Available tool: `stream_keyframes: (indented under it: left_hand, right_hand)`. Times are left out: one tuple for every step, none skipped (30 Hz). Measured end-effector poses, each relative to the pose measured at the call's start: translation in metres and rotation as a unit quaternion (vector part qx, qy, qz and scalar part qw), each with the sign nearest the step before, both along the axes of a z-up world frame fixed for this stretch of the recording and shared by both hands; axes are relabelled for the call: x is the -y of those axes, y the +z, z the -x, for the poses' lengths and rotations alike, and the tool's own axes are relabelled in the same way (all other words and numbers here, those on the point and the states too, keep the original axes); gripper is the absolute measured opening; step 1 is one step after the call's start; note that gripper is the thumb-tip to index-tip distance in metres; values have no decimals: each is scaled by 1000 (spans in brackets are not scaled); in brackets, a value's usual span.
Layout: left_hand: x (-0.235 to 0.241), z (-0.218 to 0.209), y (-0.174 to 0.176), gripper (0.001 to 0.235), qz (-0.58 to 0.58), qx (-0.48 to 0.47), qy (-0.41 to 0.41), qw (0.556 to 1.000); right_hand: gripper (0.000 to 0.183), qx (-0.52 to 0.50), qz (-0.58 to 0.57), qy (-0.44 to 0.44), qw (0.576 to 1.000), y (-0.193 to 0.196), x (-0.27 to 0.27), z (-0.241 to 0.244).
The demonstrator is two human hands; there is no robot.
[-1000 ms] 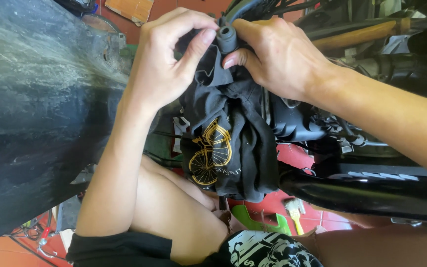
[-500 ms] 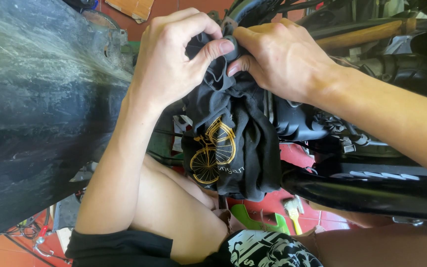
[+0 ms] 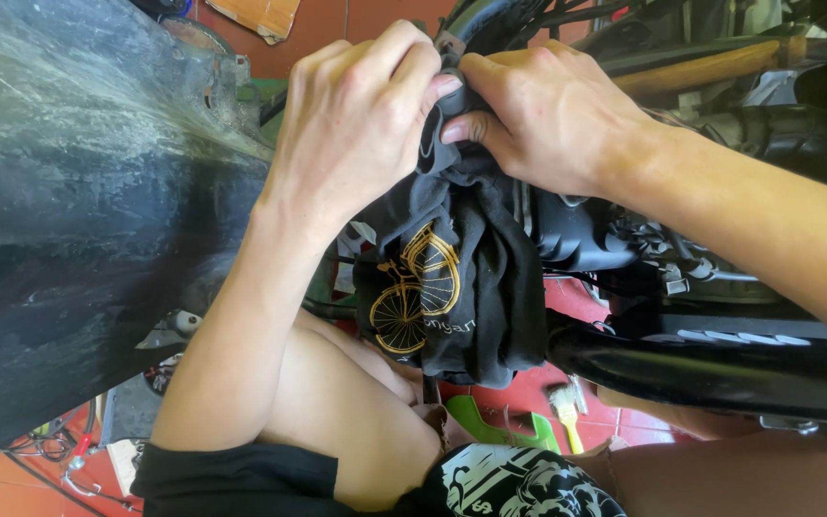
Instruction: The person uses a screwdriver to manipulate a black rubber hose or grommet on a motorcycle engine. They then use a black cloth to wipe the area around the hose and engine components.
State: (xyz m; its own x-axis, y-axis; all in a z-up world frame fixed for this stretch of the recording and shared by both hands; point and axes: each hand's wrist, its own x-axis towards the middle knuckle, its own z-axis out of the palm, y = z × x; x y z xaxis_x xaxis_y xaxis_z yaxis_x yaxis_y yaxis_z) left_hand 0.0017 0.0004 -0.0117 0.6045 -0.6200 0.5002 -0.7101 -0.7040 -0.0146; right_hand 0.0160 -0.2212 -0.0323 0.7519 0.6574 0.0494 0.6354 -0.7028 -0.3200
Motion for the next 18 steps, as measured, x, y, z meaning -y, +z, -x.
stream_keyframes:
  left_hand:
    - [1,0,0,23,12,-2,-3,1000]
    - [1,1,1,22,23,-3,-7,1000]
    - [1,1,1,22,23,-3,-6,1000]
    - [1,0,0,17,37,-10,-10,999]
    - [1,0,1,14,51,-18,-13,998]
    - [1,-1,0,14,52,-17,-13,998]
    - [0,-2,0,14,64,-34,-12,997]
    - [0,-3,-1,15,77,-51,-12,996]
    - [0,-3,0,15,77,-49,-12,996]
    - [-1,-4,1,16,96,-64,-18,993]
    - [-2,-5,2,18,115,-79,-24,990]
    - [-2,-5,4,18,115,-76,-24,990]
    - [-2,-6,6,32,129,-100,-41,986]
    - [-2,-6,7,48,142,-124,-58,980]
    - [-1,-7,3,48,143,-122,-57,981]
    - [-1,-8,-1,51,149,-135,-61,978]
    - [0,-10,-4,58,154,-148,-64,975]
    - [1,-10,-7,58,156,-145,-65,975]
  right_hand:
    - [45,-14,-5,4,1000,4,-1,1]
    - [47,-28,-11,8,1000,8,-1,2]
    - [47,-28,-11,8,1000,10,-2,2]
    - [47,-36,-25,6,999,13,-3,3]
    - [49,-44,-40,4,998,17,-4,3]
    - [49,-43,-40,4,998,16,-4,3]
    - [42,-67,-69,9,995,16,-3,2]
    - [39,-90,-98,13,991,16,-2,1]
    - [39,-88,-97,14,991,12,-1,-1]
    - [40,-86,-149,38,984,8,1,-3]
    - [42,-84,-200,61,974,5,2,-6]
    - [42,-82,-199,62,975,6,3,-6]
    - [39,-76,-213,69,972,8,3,-6]
    - [37,-72,-226,76,968,9,3,-6]
    - [37,-70,-225,76,969,7,4,-6]
    - [19,-70,-234,67,967,6,4,-7]
    - [5,-70,-243,58,966,5,5,-8]
    - [5,-67,-241,59,966,9,4,-6]
